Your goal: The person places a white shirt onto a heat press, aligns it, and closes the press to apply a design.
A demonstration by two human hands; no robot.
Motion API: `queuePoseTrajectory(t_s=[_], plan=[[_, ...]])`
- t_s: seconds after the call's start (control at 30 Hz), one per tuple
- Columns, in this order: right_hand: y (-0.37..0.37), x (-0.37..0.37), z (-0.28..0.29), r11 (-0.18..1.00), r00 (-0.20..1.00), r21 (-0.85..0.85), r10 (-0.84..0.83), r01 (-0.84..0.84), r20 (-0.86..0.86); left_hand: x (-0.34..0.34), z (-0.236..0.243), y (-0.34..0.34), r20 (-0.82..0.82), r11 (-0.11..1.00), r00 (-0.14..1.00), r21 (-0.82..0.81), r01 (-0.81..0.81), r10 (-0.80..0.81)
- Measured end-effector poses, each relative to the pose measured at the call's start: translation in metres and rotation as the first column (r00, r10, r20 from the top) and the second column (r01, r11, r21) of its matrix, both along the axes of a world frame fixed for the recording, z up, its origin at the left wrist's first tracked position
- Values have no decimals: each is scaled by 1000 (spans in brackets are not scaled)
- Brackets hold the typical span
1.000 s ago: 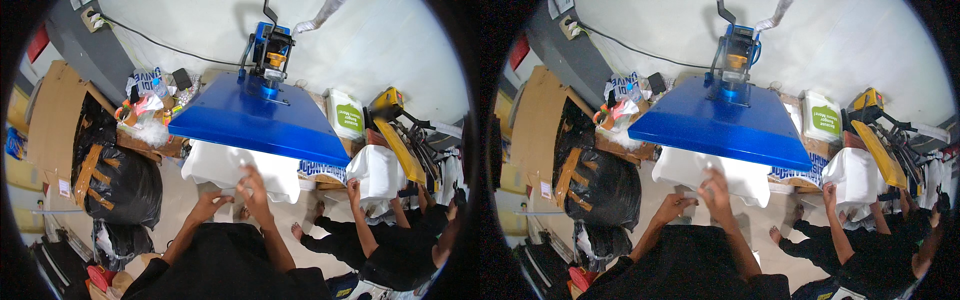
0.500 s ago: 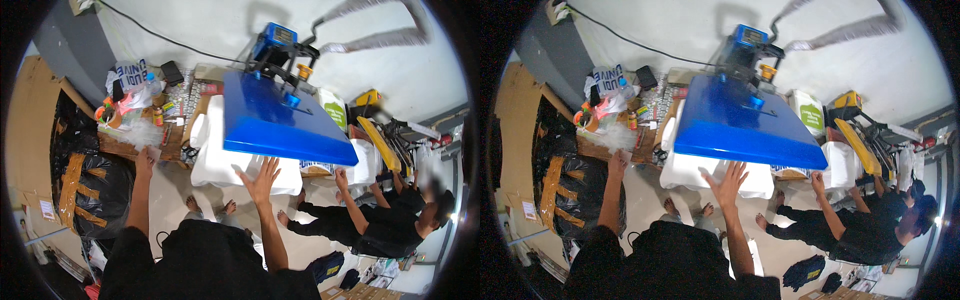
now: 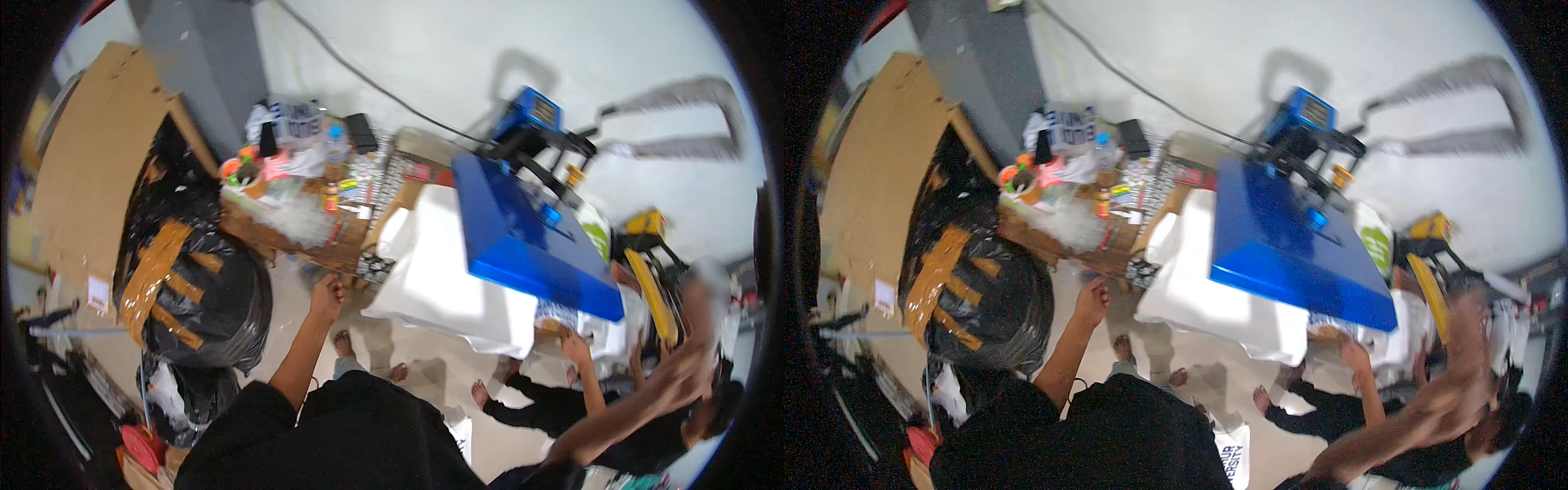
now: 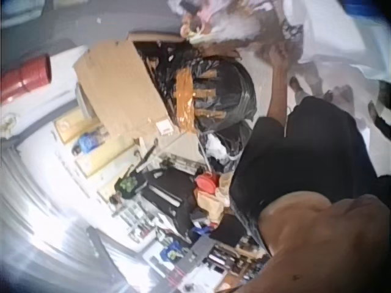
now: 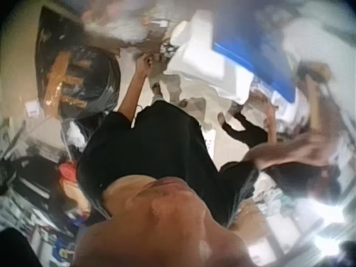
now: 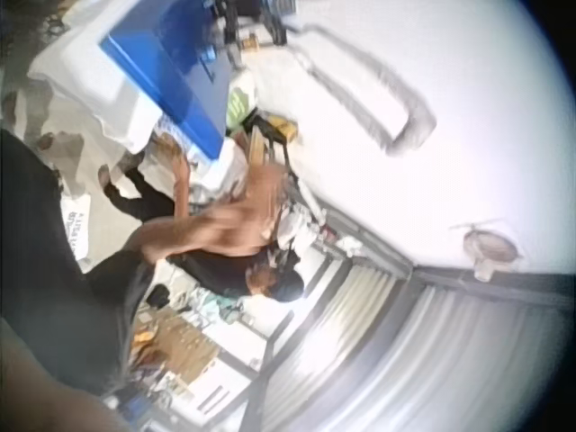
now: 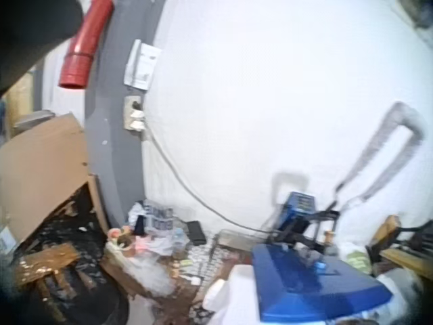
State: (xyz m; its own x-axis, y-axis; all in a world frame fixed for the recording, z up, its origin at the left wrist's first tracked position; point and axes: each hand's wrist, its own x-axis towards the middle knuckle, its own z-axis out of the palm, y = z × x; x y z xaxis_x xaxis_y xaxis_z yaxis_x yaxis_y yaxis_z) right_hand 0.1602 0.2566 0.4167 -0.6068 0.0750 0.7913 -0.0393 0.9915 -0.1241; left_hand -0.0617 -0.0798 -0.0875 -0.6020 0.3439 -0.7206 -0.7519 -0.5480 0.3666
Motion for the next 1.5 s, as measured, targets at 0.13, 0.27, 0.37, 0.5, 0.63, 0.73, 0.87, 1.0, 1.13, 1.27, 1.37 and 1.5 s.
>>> queuePoseTrajectory(t_s=[0.13,0.27,0.37,0.5,0.63,0.73,0.87,1.0,1.13,1.27,1.37,1.5], plan=[[68,-100,150,909,974,390,203,-147,-105,56,81,38,-72,999,997,43,-5,8],[123,-162,182,935,953,185,-299,304,-53,97,167,63,-308,997,951,83,12,14],[92,-147,167,881,901,197,-433,431,-33,133,241,87,-513,998,858,64,15,20],[18,-29,96,815,802,332,-556,475,218,185,335,136,-877,999,478,-42,26,-49],[-19,-15,-39,994,433,49,-3,-95,901,181,350,145,-972,966,-158,-139,-218,-176],[3,30,-147,857,492,-509,409,82,768,171,341,215,-812,913,-424,-392,-112,-401],[-1,57,-190,549,731,-824,505,139,459,171,336,253,-624,684,-385,-728,-30,-681],[1,56,-239,487,711,-841,504,235,490,172,323,247,-585,670,-427,-739,-68,-689],[-2,49,-271,499,643,-811,520,305,562,171,274,241,-568,703,-492,-698,-136,-660],[-3,47,-291,642,595,-709,458,292,660,161,274,251,-584,677,-433,-730,-89,-686],[-9,43,-286,798,605,-558,333,229,724,159,275,249,-617,702,-418,-708,-73,-666],[-23,53,-296,958,498,-240,132,158,857,162,270,252,-709,749,-386,-660,67,-590]])
